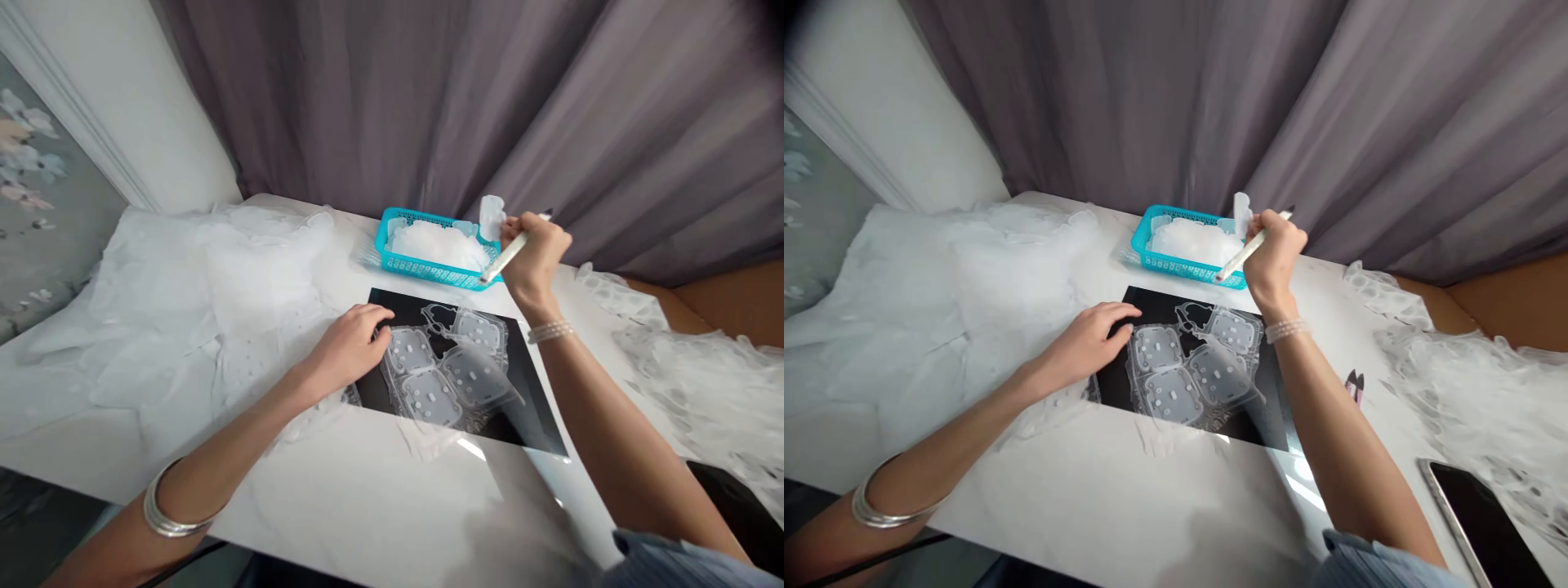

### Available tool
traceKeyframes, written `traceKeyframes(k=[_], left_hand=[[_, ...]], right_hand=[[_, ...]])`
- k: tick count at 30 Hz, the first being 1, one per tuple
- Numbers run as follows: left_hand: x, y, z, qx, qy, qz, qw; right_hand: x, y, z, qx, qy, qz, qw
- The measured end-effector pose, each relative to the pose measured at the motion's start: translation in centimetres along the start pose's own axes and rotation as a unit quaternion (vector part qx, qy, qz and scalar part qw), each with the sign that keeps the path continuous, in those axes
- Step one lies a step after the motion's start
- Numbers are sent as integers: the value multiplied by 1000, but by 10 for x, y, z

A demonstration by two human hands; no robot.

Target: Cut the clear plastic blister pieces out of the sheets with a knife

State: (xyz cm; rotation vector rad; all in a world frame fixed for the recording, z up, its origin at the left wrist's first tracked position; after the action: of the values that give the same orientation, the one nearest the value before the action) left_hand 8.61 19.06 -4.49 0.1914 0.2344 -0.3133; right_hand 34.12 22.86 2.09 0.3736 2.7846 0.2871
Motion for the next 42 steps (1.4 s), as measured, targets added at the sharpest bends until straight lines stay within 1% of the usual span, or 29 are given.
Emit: traceKeyframes(k=[1, 2, 3, 4, 5, 7, 8, 9, 10, 12, 13, 15, 16, 17, 19, 21, 22, 24, 26, 27, 29, 31, 32, 33, 34, 36, 37, 39, 42], left_hand=[[4, -5, 2, 37, 25, -21, 999], [8, -12, 2, 68, 45, -46, 996], [14, -21, 1, 95, 71, -71, 990], [19, -29, -1, 112, 96, -92, 985], [23, -37, -4, 116, 116, -105, 981], [28, -50, -8, 125, 147, -112, 975], [30, -54, -9, 134, 154, -109, 973], [31, -57, -8, 144, 156, -102, 972], [32, -59, -7, 156, 154, -97, 971], [36, -62, -6, 174, 159, -102, 966], [40, -64, -6, 182, 175, -108, 962], [49, -67, -4, 197, 239, -107, 945], [54, -69, -3, 202, 292, -99, 929], [60, -70, -2, 206, 356, -91, 907], [74, -73, 3, 207, 487, -86, 844], [87, -76, 7, 199, 584, -100, 781], [92, -78, 9, 197, 611, -105, 759], [97, -81, 14, 200, 636, -103, 739], [98, -89, 17, 233, 628, -91, 737], [97, -94, 17, 259, 615, -85, 739], [92, -103, 15, 310, 586, -75, 744], [82, -108, 10, 343, 564, -71, 748], [77, -107, 7, 349, 557, -72, 750], [73, -105, 4, 352, 553, -75, 752], [69, -103, 2, 354, 548, -80, 753], [66, -98, -1, 356, 540, -93, 757], [65, -96, -1, 358, 535, -100, 758], [65, -95, -1, 364, 527, -112, 760], [64, -94, 0, 363, 523, -121, 762]], right_hand=[[-6, 10, -4, -21, -23, 43, 999], [-12, 13, -10, -46, -48, 105, 992], [-15, 9, -17, -68, -72, 153, 983], [-12, 0, -23, -80, -92, 175, 977], [-7, -14, -27, -86, -108, 181, 974], [9, -54, -33, -76, -113, 153, 979], [18, -77, -33, -63, -107, 118, 985], [27, -101, -30, -34, -84, 69, 993], [34, -125, -28, -19, -97, 26, 995], [41, -166, -19, -6, -185, -52, 981], [41, -180, -12, 3, -227, -81, 970], [35, -196, 2, 26, -287, -106, 952], [30, -198, 8, 38, -302, -105, 947], [25, -197, 12, 45, -314, -98, 943], [17, -191, 16, 39, -344, -79, 935], [8, -183, 18, 20, -385, -60, 921], [4, -181, 20, 17, -406, -57, 912], [-5, -178, 27, 24, -432, -58, 899], [-14, -176, 28, 19, -439, -37, 898], [-17, -175, 23, 1, -437, -10, 899], [-20, -174, 6, -55, -431, 63, 899], [-12, -174, -13, -96, -413, 114, 898], [-4, -174, -20, -102, -395, 120, 905], [7, -173, -24, -97, -366, 112, 919], [19, -171, -24, -81, -327, 90, 937], [45, -168, -17, -27, -235, 27, 971], [56, -167, -10, 3, -193, 1, 981], [68, -167, 3, 49, -141, -21, 989], [73, -165, 16, 61, -136, -18, 989]])
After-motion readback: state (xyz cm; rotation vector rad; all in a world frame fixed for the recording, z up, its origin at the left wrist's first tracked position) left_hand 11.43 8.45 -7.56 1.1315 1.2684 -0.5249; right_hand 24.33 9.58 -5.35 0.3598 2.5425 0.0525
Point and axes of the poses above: each hand's wrist, its own y-axis towards the middle knuckle, its own x-axis out of the palm, z = x × y, the point moved 8 cm from there along y, towards the middle knuckle, and after that the axes turned 9 degrees about z, right-handed, at the moved point
